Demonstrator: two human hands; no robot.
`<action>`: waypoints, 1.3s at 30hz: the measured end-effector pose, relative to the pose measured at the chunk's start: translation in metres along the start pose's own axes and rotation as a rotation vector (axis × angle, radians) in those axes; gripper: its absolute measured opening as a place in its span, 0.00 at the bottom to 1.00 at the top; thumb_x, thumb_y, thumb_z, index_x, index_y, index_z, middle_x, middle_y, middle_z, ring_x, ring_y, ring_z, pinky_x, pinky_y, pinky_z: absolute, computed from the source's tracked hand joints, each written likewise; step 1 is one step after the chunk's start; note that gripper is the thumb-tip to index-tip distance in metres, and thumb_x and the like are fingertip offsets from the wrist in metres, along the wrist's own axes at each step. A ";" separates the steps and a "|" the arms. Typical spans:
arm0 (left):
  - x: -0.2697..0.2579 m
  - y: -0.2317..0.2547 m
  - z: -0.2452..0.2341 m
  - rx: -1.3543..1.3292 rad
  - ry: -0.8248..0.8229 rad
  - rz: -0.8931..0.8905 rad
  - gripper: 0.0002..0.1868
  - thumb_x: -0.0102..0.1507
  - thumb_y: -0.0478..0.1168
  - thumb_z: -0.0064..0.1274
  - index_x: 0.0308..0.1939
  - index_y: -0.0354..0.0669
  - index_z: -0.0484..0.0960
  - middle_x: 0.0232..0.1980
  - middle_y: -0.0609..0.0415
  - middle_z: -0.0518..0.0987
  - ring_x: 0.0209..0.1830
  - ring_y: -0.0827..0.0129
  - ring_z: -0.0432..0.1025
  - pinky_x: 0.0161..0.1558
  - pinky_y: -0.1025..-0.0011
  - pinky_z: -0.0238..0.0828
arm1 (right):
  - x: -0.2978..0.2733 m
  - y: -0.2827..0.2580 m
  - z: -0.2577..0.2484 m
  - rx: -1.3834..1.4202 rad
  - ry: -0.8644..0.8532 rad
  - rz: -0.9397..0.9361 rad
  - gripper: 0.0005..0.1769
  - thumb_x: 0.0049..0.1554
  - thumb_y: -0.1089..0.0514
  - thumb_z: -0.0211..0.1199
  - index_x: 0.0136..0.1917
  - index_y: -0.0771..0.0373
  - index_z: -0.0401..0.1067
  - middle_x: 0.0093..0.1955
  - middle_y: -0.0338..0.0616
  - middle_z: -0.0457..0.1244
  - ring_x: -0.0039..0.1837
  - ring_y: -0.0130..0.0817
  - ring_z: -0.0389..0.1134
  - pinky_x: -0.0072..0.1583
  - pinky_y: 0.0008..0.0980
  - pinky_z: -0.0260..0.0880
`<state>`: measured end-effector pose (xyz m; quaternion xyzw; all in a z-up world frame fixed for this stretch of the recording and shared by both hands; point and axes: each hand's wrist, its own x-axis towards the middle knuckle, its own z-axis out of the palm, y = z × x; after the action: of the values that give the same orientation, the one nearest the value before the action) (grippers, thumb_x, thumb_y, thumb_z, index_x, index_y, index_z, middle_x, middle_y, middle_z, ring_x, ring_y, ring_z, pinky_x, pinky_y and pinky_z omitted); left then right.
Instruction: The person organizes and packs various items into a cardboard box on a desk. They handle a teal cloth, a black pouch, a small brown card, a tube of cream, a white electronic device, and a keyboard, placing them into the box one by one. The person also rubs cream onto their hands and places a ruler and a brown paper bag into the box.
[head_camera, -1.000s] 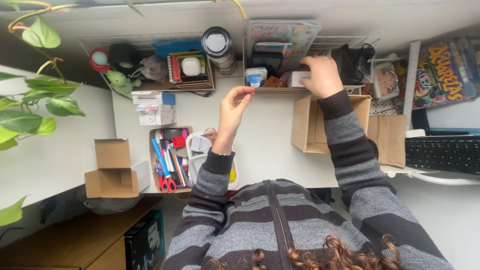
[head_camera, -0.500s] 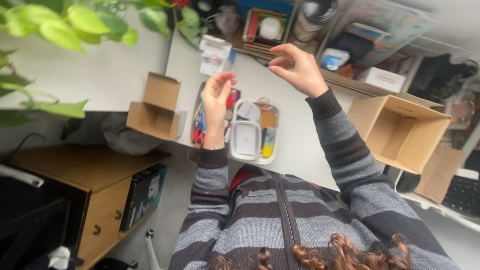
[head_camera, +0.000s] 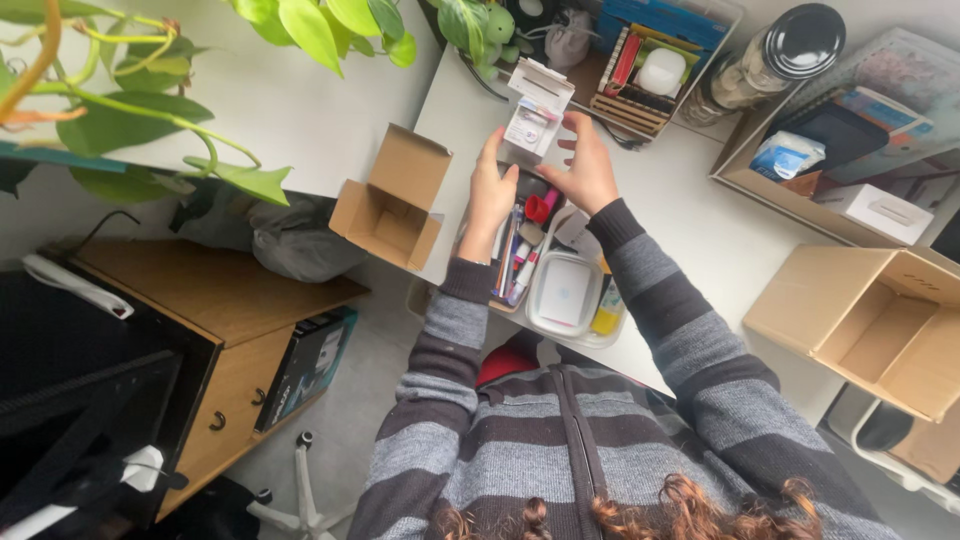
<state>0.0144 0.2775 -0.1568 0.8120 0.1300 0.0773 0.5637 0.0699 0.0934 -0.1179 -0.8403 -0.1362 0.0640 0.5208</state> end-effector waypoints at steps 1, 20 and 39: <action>0.002 0.001 0.002 0.017 -0.003 0.005 0.35 0.64 0.27 0.57 0.76 0.40 0.69 0.75 0.40 0.73 0.77 0.52 0.67 0.75 0.57 0.65 | 0.000 -0.003 0.005 0.009 0.030 0.009 0.49 0.47 0.61 0.81 0.75 0.68 0.58 0.72 0.59 0.62 0.65 0.46 0.73 0.57 0.40 0.79; -0.008 0.045 -0.019 0.072 -0.145 0.193 0.34 0.64 0.35 0.64 0.75 0.58 0.76 0.79 0.34 0.64 0.79 0.44 0.64 0.76 0.57 0.63 | 0.067 0.006 -0.014 -0.095 0.017 -0.008 0.32 0.52 0.57 0.80 0.69 0.61 0.75 0.60 0.55 0.72 0.59 0.42 0.74 0.62 0.38 0.73; 0.006 0.122 -0.032 -0.665 -0.341 0.053 0.38 0.70 0.40 0.61 0.82 0.42 0.62 0.79 0.43 0.69 0.78 0.61 0.66 0.75 0.64 0.65 | 0.019 -0.050 -0.149 0.587 0.135 -0.003 0.15 0.70 0.54 0.66 0.61 0.69 0.77 0.52 0.41 0.72 0.51 0.26 0.74 0.50 0.24 0.76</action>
<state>0.0270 0.2675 -0.0315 0.5888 -0.0193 -0.0065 0.8080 0.1171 -0.0082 -0.0056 -0.6558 -0.0782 0.0439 0.7496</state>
